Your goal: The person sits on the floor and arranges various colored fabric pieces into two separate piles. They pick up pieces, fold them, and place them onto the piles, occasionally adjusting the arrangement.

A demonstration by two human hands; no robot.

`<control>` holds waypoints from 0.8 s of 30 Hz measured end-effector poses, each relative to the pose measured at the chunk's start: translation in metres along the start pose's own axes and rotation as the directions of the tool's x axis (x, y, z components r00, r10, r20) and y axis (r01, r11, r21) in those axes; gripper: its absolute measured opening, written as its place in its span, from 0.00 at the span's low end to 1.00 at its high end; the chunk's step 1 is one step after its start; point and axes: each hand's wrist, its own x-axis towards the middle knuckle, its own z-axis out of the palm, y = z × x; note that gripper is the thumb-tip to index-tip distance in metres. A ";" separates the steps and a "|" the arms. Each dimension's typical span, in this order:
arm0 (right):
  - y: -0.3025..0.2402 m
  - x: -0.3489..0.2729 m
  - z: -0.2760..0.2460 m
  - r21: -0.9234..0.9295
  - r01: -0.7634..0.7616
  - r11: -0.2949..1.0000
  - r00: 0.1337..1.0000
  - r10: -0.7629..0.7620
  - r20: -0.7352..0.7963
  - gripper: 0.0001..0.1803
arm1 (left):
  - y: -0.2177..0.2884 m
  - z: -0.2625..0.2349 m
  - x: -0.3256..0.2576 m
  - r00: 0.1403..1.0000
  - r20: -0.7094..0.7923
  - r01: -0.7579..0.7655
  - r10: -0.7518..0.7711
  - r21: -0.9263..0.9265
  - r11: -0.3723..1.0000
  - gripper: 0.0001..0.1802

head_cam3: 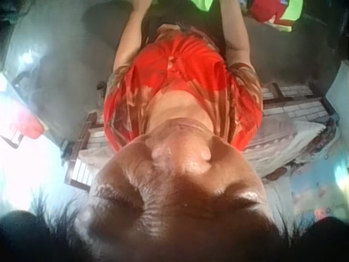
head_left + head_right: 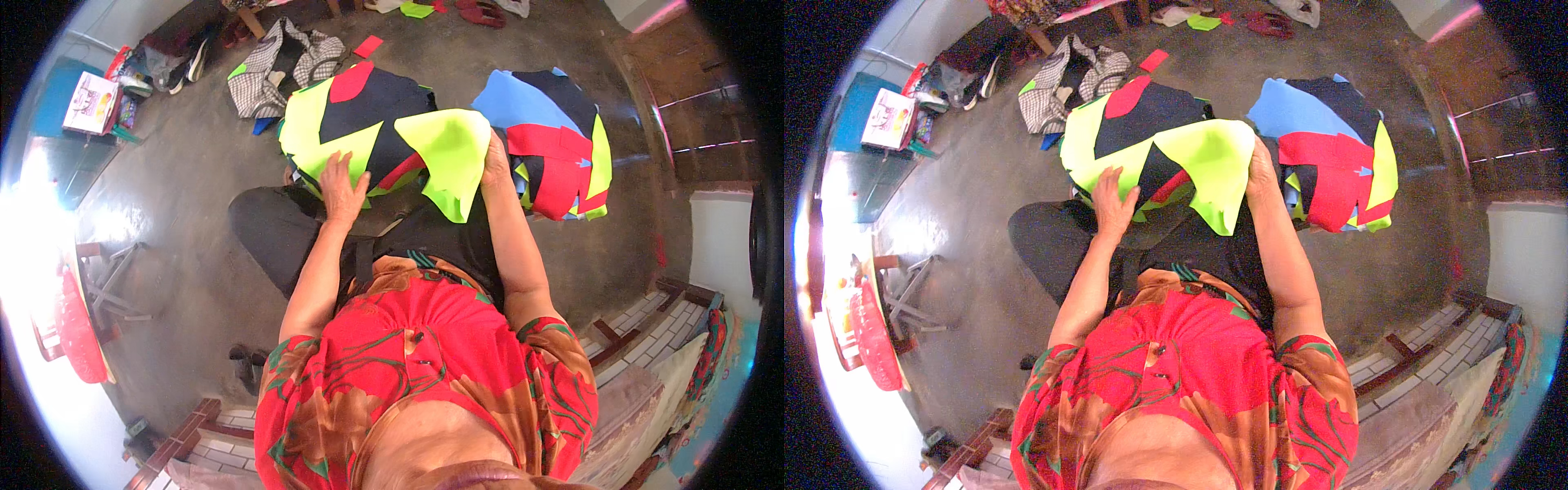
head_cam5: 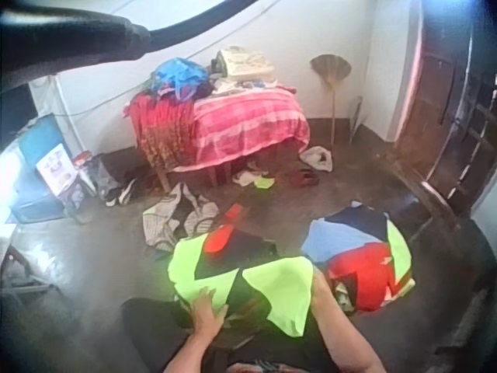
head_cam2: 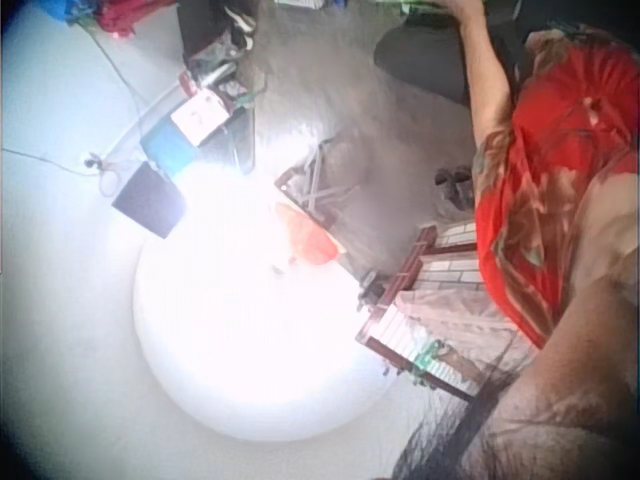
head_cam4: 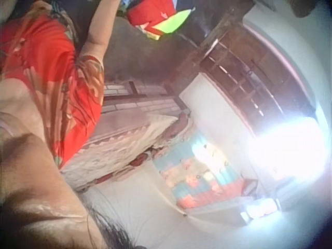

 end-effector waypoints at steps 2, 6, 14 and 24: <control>0.008 -0.006 0.008 -0.050 -0.007 0.999 0.999 0.008 0.038 0.13 | 0.012 -0.001 0.003 0.998 0.058 0.016 -0.003 -0.223 0.975 0.25; 0.013 -0.001 0.006 -0.151 -0.011 0.988 0.994 0.027 0.105 0.10 | 0.040 0.003 0.006 0.887 0.435 0.414 -0.153 -0.606 0.679 0.32; 0.018 0.000 0.006 -0.229 -0.001 0.973 0.985 0.040 0.165 0.07 | 0.081 0.017 0.032 0.687 0.724 0.725 -0.051 -0.679 0.115 0.28; 0.026 0.008 0.001 -0.279 0.066 0.958 0.986 -0.019 0.166 0.07 | 0.078 -0.006 0.033 0.825 0.461 0.536 -0.328 -0.823 0.190 0.15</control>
